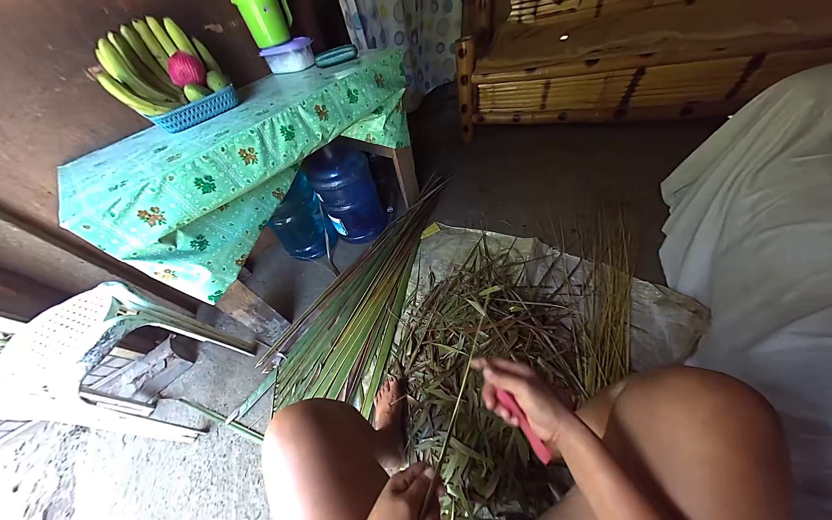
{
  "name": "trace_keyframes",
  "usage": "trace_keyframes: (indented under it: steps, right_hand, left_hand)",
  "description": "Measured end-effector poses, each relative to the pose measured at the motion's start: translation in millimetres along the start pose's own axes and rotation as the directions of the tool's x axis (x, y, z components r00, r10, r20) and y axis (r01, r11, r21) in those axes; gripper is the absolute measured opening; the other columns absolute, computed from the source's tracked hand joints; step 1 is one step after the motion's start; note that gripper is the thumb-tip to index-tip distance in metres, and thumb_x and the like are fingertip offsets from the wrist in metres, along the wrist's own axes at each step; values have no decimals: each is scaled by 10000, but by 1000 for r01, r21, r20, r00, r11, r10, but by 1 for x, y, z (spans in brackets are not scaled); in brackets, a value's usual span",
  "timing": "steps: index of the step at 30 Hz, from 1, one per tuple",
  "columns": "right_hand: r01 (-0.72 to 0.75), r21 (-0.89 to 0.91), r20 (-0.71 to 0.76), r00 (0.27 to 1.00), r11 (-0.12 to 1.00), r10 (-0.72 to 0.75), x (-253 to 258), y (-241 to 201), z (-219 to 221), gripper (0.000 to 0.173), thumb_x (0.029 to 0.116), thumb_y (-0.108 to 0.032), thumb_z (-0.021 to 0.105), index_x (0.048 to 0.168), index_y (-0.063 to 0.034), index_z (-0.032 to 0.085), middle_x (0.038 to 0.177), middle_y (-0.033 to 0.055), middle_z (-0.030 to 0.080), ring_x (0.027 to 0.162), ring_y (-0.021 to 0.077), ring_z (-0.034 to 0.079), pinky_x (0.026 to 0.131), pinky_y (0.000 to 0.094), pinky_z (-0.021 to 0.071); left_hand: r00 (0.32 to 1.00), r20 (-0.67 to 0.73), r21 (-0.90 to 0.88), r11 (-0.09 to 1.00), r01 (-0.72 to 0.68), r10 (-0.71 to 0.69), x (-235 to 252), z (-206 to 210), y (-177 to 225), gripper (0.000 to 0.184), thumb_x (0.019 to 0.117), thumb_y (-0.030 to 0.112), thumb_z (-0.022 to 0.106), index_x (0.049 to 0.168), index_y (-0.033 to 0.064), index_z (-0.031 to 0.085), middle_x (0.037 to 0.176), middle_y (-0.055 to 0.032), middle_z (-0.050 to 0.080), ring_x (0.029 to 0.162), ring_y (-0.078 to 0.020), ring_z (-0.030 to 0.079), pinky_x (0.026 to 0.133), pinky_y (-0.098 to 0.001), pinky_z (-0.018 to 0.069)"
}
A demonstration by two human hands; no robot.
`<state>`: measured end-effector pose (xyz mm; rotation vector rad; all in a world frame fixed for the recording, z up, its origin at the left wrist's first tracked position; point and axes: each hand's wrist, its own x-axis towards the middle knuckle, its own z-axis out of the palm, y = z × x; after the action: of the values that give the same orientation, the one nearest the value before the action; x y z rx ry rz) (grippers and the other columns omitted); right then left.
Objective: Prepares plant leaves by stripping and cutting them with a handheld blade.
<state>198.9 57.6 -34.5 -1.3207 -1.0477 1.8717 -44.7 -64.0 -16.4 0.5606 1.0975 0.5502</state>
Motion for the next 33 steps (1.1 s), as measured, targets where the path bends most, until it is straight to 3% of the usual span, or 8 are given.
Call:
trace_keyframes:
  steps: [3, 10, 14, 17, 19, 24, 29, 33]
  right_hand:
    - [-74, 3, 232, 970, 997, 71, -4, 8, 15, 364, 1085, -221, 389, 1348, -47, 572, 702, -11, 595, 479, 42, 488, 425, 174, 388]
    - [152, -97, -122, 979, 984, -163, 8, -4, -3, 300, 1094, -174, 438, 1239, 6, 628, 671, -21, 560, 496, 40, 493, 453, 180, 409]
    - [375, -433, 79, 921, 819, -381, -10, 18, 12, 323, 1013, -217, 510, 1123, 24, 696, 791, 34, 632, 645, 71, 553, 621, 268, 487]
    - [529, -574, 309, 847, 625, -433, -24, 33, 27, 319, 1005, -259, 549, 1057, -6, 735, 818, 126, 703, 717, 223, 667, 684, 441, 552]
    - [531, -648, 299, 836, 545, -459, -22, 38, 30, 324, 1003, -284, 553, 1019, -15, 733, 819, 138, 704, 733, 266, 684, 684, 478, 556]
    - [249, -756, -8, 922, 606, -388, 7, 23, 7, 345, 1043, -294, 511, 1069, -17, 714, 897, 160, 704, 862, 319, 694, 798, 554, 542]
    - [112, -664, -266, 888, 739, -374, 25, 15, -9, 325, 1076, -235, 490, 1197, -18, 700, 950, 174, 711, 897, 300, 684, 853, 530, 525]
    - [258, -574, -135, 906, 777, -401, 11, 12, -6, 321, 1056, -219, 487, 1170, -4, 696, 857, 85, 664, 719, 147, 603, 712, 361, 521]
  left_hand:
    - [998, -57, 100, 995, -26, 32, 16, 16, 15, 293, 1132, 204, 304, 1021, 82, 547, 608, 44, 518, 443, -20, 480, 411, -153, 417]
    - [993, -11, 169, 979, -116, 119, 22, 15, 9, 297, 1116, 184, 312, 969, 103, 557, 587, 64, 523, 462, -18, 504, 447, -160, 446]
    - [963, -196, 200, 969, -144, 184, 31, 16, 17, 307, 1123, 176, 347, 917, 86, 556, 546, 56, 463, 417, -22, 419, 416, -166, 377]
    - [941, -267, 202, 967, -156, 208, 43, 19, 21, 294, 1118, 147, 364, 925, 62, 568, 533, 51, 435, 401, -23, 380, 397, -172, 348]
    - [938, -271, 231, 960, -156, 217, 48, 22, 20, 275, 1112, 142, 373, 939, 64, 572, 550, 53, 420, 413, -25, 363, 405, -181, 335]
    - [956, -231, 230, 965, -127, 181, 42, 26, 20, 289, 1117, 172, 375, 901, 88, 547, 543, 56, 397, 409, -30, 343, 399, -187, 310]
    - [968, -202, 206, 973, -105, 147, 36, 28, 20, 288, 1118, 167, 372, 913, 90, 560, 521, 63, 384, 394, -22, 332, 387, -177, 293]
    - [956, -243, 228, 968, -107, 163, 43, 21, 21, 289, 1119, 167, 374, 915, 75, 558, 527, 56, 388, 395, -33, 338, 387, -189, 306]
